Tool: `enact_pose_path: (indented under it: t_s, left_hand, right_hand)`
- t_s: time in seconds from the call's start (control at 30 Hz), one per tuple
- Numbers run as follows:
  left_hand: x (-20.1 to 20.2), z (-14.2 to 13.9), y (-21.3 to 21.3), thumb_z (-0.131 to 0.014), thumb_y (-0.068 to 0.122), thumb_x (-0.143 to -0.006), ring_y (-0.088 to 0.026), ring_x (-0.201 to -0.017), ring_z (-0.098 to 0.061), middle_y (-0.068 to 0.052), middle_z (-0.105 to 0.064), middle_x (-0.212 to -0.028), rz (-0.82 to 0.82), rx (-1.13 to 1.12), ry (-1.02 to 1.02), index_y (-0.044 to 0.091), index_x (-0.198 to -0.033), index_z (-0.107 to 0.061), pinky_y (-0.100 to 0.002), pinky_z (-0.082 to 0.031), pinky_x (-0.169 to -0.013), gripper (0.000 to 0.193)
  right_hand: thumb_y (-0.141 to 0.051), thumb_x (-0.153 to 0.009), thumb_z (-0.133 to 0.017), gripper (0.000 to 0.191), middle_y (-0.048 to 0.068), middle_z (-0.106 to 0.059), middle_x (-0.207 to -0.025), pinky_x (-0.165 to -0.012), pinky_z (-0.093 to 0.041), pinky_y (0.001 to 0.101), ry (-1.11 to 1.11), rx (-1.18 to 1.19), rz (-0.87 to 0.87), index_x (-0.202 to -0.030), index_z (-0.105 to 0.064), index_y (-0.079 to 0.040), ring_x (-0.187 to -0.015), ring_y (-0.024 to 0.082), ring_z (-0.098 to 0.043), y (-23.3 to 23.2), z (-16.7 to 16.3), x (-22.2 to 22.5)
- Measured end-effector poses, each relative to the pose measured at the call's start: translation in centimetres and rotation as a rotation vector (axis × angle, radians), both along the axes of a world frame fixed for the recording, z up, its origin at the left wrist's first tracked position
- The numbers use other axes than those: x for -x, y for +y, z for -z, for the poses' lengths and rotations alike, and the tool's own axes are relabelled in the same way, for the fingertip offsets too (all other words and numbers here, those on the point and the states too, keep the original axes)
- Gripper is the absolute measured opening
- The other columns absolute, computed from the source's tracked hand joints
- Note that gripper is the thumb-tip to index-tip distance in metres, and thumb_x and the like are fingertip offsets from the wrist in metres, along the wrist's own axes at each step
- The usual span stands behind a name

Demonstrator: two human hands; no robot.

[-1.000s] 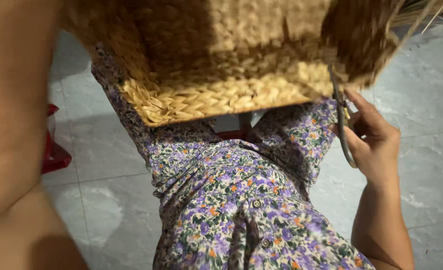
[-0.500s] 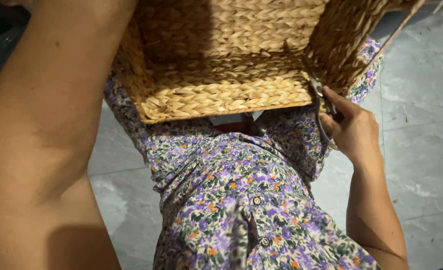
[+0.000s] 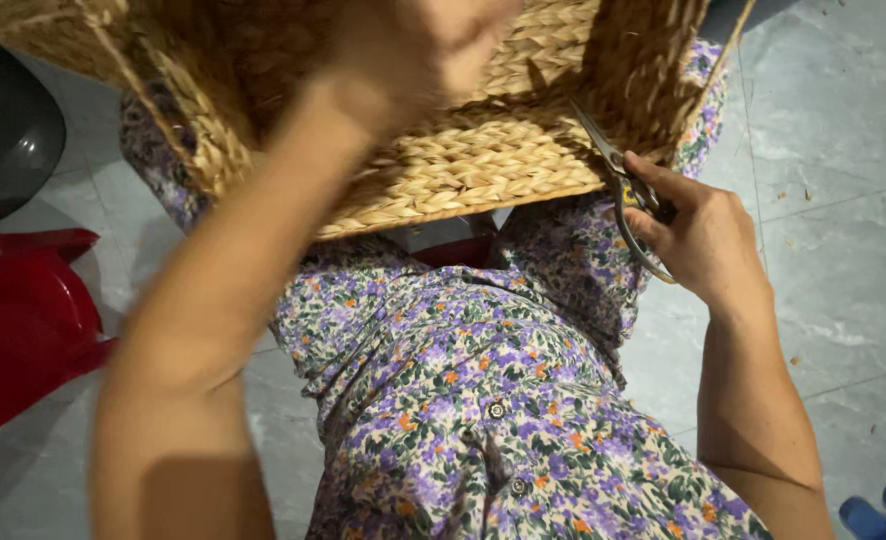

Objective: The person uses shears to trim the edges of a woven basket, cutting away excess material. They then lift the basket, inspect it, and place it on a table with other baskets.

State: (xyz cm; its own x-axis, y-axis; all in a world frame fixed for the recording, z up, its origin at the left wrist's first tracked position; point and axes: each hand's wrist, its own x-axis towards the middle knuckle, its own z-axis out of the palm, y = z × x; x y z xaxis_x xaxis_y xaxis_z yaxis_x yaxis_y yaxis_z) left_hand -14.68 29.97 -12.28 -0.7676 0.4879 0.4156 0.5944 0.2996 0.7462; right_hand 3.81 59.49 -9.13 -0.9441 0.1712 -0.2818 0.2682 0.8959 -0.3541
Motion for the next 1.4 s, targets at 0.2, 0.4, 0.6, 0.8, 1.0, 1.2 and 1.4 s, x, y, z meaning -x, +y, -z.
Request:
enact_pose_path:
  t_s: [0.2, 0.4, 0.6, 0.8, 1.0, 1.2, 1.4]
  left_hand:
    - [-0.3, 9.8, 8.1, -0.066, 0.021, -0.101, -0.023, -0.105, -0.074, -0.01, -0.078, -0.117, 0.199, 0.112, -0.218, 0.016, -0.119, -0.075, -0.039, -0.056, -0.094, 0.021]
    - [-0.3, 10.5, 7.9, -0.066, 0.024, -0.099, -0.035, -0.106, -0.063, -0.016, -0.066, -0.107, 0.255, 0.314, -0.194, 0.02, -0.117, -0.078, -0.047, -0.05, -0.09, 0.023]
    - [-0.7, 8.8, 8.2, -0.068, 0.032, -0.098, -0.028, -0.105, -0.067, -0.009, -0.068, -0.108, 0.227, 0.304, -0.281, 0.021, -0.109, -0.078, -0.044, -0.052, -0.092, 0.019]
    - [-1.6, 8.3, 9.8, -0.077, 0.038, -0.09, -0.027, -0.1, -0.071, -0.005, -0.074, -0.103, 0.218, 0.125, -0.236, 0.022, -0.107, -0.079, -0.044, -0.055, -0.087, 0.023]
    - [-1.9, 8.1, 10.4, -0.074, 0.034, -0.091, -0.028, -0.093, -0.071, -0.004, -0.072, -0.092, 0.183, 0.199, -0.163, 0.018, -0.094, -0.077, -0.046, -0.056, -0.081, 0.017]
    - [-2.0, 8.2, 11.4, -0.07, 0.027, -0.095, -0.029, -0.089, -0.07, -0.005, -0.07, -0.091, 0.17, 0.135, 0.008, 0.012, -0.089, -0.069, -0.047, -0.055, -0.079, 0.016]
    - [-2.0, 9.0, 11.8, -0.072, 0.025, -0.091, -0.03, -0.086, -0.069, -0.005, -0.068, -0.088, 0.148, 0.096, 0.181, 0.012, -0.085, -0.067, -0.048, -0.055, -0.077, 0.015]
  right_hand:
    - [-0.006, -0.089, -0.077, 0.051, -0.006, -0.07, -0.114, -0.079, -0.049, 0.0192, 0.134, 0.692, -0.002, -0.139, -0.065, -0.004, -0.092, 0.003, -0.057, 2.2, 2.0, 0.3]
    - [-0.004, -0.088, -0.079, 0.062, -0.002, -0.062, -0.081, -0.058, -0.041, 0.0207, 0.106, 0.807, 0.204, -0.149, -0.065, -0.008, -0.066, 0.003, -0.052, 5.9, 1.5, -2.4]
    - [-0.005, -0.083, -0.083, 0.067, -0.002, -0.061, -0.09, -0.062, -0.041, 0.0201, 0.107, 0.584, 0.138, -0.147, -0.064, -0.006, -0.073, 0.004, -0.051, 6.9, -0.4, -3.6]
    - [-0.016, -0.077, -0.085, 0.069, 0.003, -0.068, -0.097, -0.071, -0.052, 0.028, 0.113, 0.08, -0.163, -0.143, -0.067, -0.017, -0.082, 0.013, -0.064, 5.9, -4.4, -3.5]
    - [-0.035, -0.079, -0.085, 0.065, 0.003, -0.072, -0.097, -0.058, -0.055, 0.0366, -0.036, -0.346, -0.22, -0.141, -0.068, -0.031, -0.068, 0.02, -0.069, 2.9, -6.5, -2.1]
    - [-0.048, -0.08, -0.08, 0.063, 0.0, -0.072, -0.094, -0.058, -0.055, 0.0378, -0.055, -0.515, -0.319, -0.141, -0.067, -0.038, -0.069, 0.023, -0.07, 1.4, -7.1, 0.1]
    - [-0.057, -0.089, -0.067, 0.062, 0.001, -0.07, -0.087, -0.057, -0.055, 0.0387, -0.139, -0.592, -0.432, -0.146, -0.061, -0.034, -0.071, 0.024, -0.071, 0.5, -6.2, 2.3]
